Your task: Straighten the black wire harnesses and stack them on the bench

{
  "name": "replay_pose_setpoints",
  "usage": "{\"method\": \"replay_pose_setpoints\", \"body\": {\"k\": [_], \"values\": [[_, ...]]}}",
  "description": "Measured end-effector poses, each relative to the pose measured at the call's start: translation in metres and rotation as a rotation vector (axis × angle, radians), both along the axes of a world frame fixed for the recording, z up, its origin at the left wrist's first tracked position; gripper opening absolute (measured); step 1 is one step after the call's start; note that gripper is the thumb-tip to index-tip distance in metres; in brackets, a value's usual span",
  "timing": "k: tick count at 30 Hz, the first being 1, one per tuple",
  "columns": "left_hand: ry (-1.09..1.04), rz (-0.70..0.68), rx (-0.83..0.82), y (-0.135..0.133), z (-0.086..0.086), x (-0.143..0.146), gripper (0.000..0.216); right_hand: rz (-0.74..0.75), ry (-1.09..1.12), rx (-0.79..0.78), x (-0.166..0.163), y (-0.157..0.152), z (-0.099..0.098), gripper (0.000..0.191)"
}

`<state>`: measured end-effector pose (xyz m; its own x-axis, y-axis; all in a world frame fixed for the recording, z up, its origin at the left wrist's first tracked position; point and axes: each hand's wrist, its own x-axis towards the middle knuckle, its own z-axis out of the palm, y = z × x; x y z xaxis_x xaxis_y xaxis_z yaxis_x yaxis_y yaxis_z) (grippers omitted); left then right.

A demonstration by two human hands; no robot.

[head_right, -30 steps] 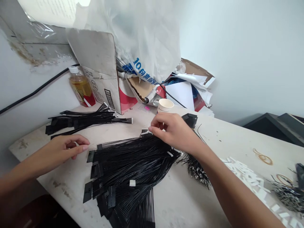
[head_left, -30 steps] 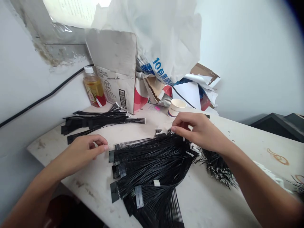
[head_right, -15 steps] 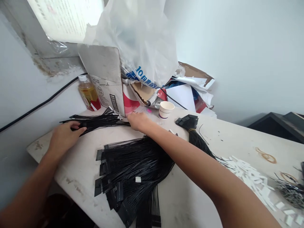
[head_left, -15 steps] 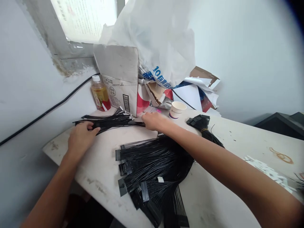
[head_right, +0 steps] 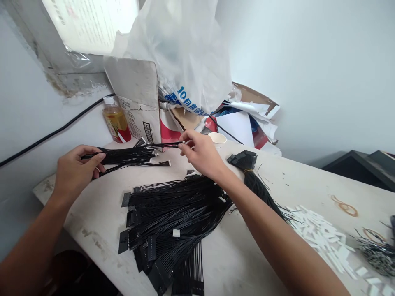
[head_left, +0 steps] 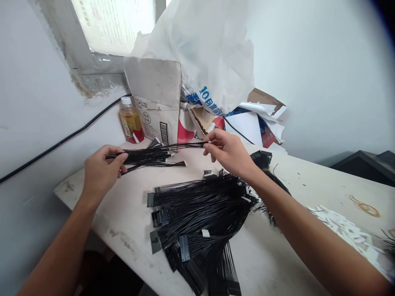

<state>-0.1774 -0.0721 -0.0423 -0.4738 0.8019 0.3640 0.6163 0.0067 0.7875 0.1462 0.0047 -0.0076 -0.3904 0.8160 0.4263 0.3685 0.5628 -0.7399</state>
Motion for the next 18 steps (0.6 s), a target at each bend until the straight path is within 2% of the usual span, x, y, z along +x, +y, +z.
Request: {"method": "replay_pose_setpoints", "body": {"k": [3, 6, 8, 10, 14, 18], "values": [[-0.207, -0.111, 0.112, -0.006, 0.008, 0.014, 0.025, 0.069, 0.236, -0.17, 0.009, -0.004, -0.002, 0.013], [-0.498, -0.254, 0.247, -0.011, 0.013, 0.025, 0.021, 0.114, 0.388, -0.207, 0.021, -0.006, -0.002, 0.017], [-0.609, -0.292, 0.302, -0.013, 0.015, 0.029, 0.017, 0.104, 0.408, -0.207, 0.032, -0.008, -0.001, 0.017], [-0.614, -0.29, 0.29, -0.014, 0.014, 0.032, 0.017, 0.071, 0.372, -0.19, 0.045, -0.01, 0.0, 0.018], [-0.503, -0.316, 0.135, -0.017, 0.007, 0.036, 0.039, 0.006, 0.288, -0.185, 0.065, -0.014, -0.003, 0.02], [-0.425, -0.308, 0.023, -0.017, -0.001, 0.04, 0.04, -0.099, 0.262, -0.201, 0.072, -0.016, -0.005, 0.025]]}}
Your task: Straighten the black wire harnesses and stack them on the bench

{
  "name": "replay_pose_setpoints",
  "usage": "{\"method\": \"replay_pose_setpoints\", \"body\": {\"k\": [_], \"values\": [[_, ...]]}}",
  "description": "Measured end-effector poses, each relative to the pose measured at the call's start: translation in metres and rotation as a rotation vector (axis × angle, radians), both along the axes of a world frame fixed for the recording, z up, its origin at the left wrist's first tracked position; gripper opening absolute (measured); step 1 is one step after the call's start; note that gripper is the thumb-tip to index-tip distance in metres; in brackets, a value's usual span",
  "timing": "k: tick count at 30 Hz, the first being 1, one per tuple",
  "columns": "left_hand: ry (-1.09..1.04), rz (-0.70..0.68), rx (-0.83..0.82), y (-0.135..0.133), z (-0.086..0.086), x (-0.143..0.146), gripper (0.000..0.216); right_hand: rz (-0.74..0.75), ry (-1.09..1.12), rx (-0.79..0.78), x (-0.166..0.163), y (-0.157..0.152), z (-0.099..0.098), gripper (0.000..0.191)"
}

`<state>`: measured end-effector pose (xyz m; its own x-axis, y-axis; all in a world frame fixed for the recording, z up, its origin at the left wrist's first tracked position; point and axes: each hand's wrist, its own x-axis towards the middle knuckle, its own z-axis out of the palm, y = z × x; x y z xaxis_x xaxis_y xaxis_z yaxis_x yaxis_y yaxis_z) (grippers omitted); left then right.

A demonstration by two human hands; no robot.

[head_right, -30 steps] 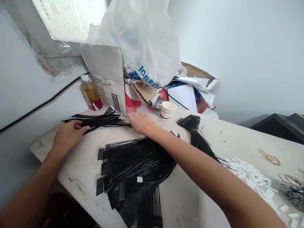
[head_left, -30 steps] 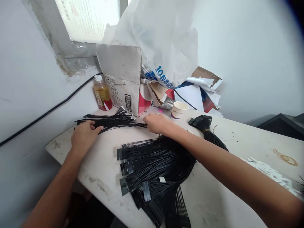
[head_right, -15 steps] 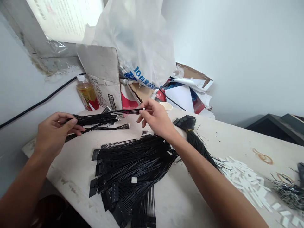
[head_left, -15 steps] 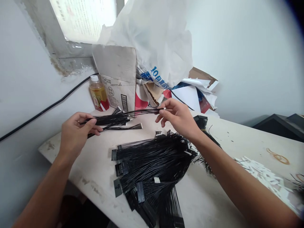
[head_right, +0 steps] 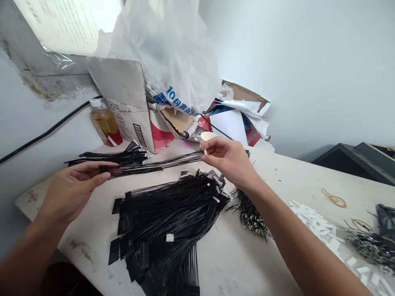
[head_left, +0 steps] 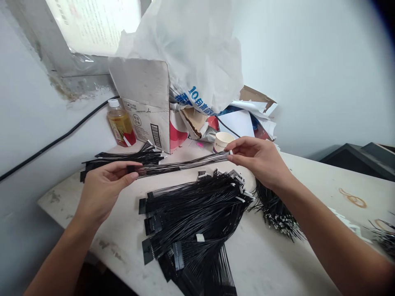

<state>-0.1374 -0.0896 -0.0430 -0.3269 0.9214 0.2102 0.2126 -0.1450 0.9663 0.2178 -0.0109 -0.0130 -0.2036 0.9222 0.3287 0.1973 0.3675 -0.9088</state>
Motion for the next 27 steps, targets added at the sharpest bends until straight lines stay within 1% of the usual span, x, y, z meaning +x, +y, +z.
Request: {"method": "replay_pose_setpoints", "body": {"k": [2, 5, 7, 9, 13, 20, 27], "values": [[-0.012, 0.019, -0.019, -0.001, -0.001, 0.002, 0.037, -0.006, -0.035, -0.004, 0.0, -0.002, 0.002, 0.03], [-0.085, 0.024, -0.024, -0.002, 0.003, 0.007, 0.034, 0.025, -0.093, -0.033, 0.0, -0.004, 0.005, 0.021], [-0.124, 0.011, -0.038, -0.003, 0.006, 0.01, 0.034, 0.049, -0.073, -0.024, 0.004, -0.003, 0.005, 0.016], [-0.172, -0.001, -0.049, -0.004, 0.009, 0.012, 0.033, 0.092, -0.023, -0.009, 0.009, -0.001, 0.004, 0.016], [-0.217, -0.002, -0.068, -0.002, 0.011, 0.012, 0.032, 0.18, 0.0, -0.067, 0.018, 0.004, 0.002, 0.019], [-0.197, -0.057, -0.117, 0.002, 0.005, 0.009, 0.03, 0.155, 0.005, -0.137, 0.021, 0.006, 0.003, 0.022], [-0.225, -0.098, -0.169, -0.002, 0.006, 0.016, 0.033, 0.125, 0.007, -0.143, 0.031, 0.012, -0.001, 0.016]]}}
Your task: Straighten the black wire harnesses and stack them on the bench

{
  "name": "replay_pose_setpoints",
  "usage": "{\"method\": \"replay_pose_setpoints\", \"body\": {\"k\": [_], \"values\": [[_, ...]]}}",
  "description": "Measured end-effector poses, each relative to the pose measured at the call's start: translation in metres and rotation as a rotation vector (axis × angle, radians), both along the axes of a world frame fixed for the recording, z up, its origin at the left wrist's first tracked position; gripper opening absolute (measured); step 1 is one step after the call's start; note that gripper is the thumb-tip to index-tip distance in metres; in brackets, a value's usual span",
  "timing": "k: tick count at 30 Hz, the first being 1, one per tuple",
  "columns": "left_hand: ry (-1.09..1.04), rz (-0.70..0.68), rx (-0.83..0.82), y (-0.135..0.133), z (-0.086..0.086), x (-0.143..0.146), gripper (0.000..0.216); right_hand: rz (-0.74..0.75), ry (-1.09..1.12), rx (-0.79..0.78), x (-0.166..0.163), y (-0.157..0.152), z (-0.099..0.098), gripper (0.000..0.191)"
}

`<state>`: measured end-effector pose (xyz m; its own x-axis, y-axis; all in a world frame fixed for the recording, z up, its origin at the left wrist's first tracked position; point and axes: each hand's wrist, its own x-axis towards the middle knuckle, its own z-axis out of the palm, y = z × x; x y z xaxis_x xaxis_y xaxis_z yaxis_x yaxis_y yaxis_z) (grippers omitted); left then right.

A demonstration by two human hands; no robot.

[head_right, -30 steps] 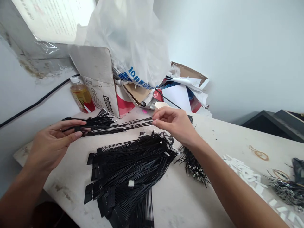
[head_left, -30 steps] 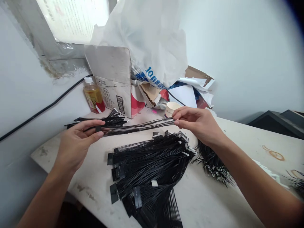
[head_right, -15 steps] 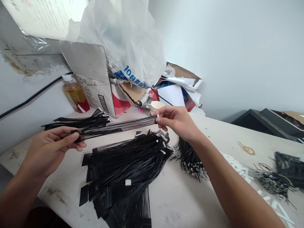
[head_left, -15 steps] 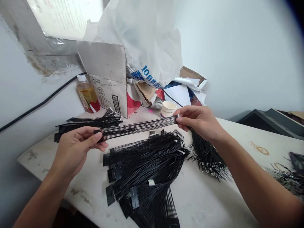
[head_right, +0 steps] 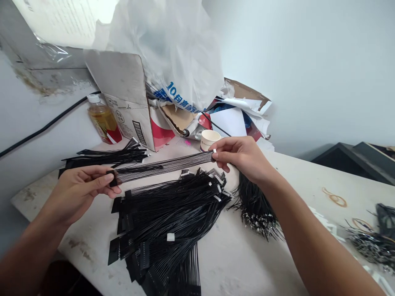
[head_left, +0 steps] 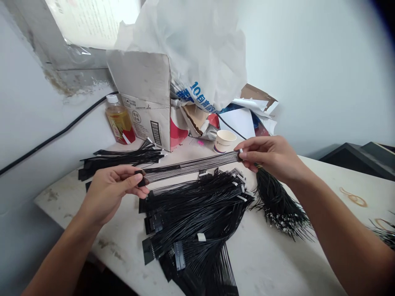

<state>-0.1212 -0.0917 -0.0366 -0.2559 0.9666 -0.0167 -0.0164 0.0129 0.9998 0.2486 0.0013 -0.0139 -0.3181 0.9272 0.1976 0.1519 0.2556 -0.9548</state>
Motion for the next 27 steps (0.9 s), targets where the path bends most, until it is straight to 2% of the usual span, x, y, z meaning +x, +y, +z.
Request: {"method": "replay_pose_setpoints", "body": {"k": [4, 7, 12, 14, 16, 19, 21, 22, 25, 27], "values": [[0.018, -0.019, -0.026, -0.004, 0.006, 0.004, 0.033, -0.02, -0.019, -0.02, 0.006, 0.002, 0.0, 0.016], [0.108, -0.112, -0.081, -0.008, 0.01, 0.0, 0.03, -0.004, -0.073, -0.054, 0.007, 0.0, 0.003, 0.017], [0.357, -0.417, -0.275, -0.021, 0.008, -0.01, 0.02, 0.059, -0.363, 0.034, 0.004, -0.007, 0.006, 0.016], [0.439, -0.468, -0.331, -0.027, 0.006, -0.012, 0.016, 0.157, -0.486, 0.077, 0.002, -0.009, 0.006, 0.014], [0.534, -0.463, -0.368, -0.031, 0.008, -0.015, 0.017, 0.228, -0.603, 0.138, -0.001, -0.011, 0.006, 0.014], [0.719, -0.368, -0.348, -0.029, 0.014, -0.027, 0.025, 0.148, -0.667, 0.309, -0.016, -0.009, 0.009, 0.018], [0.882, -0.226, -0.305, -0.02, 0.015, -0.043, 0.029, 0.112, -0.676, 0.386, -0.038, -0.004, 0.01, 0.018], [0.977, -0.14, -0.304, -0.014, 0.013, -0.052, 0.029, 0.143, -0.698, 0.398, -0.053, 0.0, 0.009, 0.017], [1.283, 0.203, -0.197, 0.008, -0.005, -0.081, 0.025, 0.332, -0.939, 0.38, -0.107, 0.012, 0.001, 0.017], [1.349, 0.231, -0.122, 0.02, -0.022, -0.096, 0.03, 0.333, -1.14, 0.364, -0.137, 0.021, -0.008, 0.029]]}}
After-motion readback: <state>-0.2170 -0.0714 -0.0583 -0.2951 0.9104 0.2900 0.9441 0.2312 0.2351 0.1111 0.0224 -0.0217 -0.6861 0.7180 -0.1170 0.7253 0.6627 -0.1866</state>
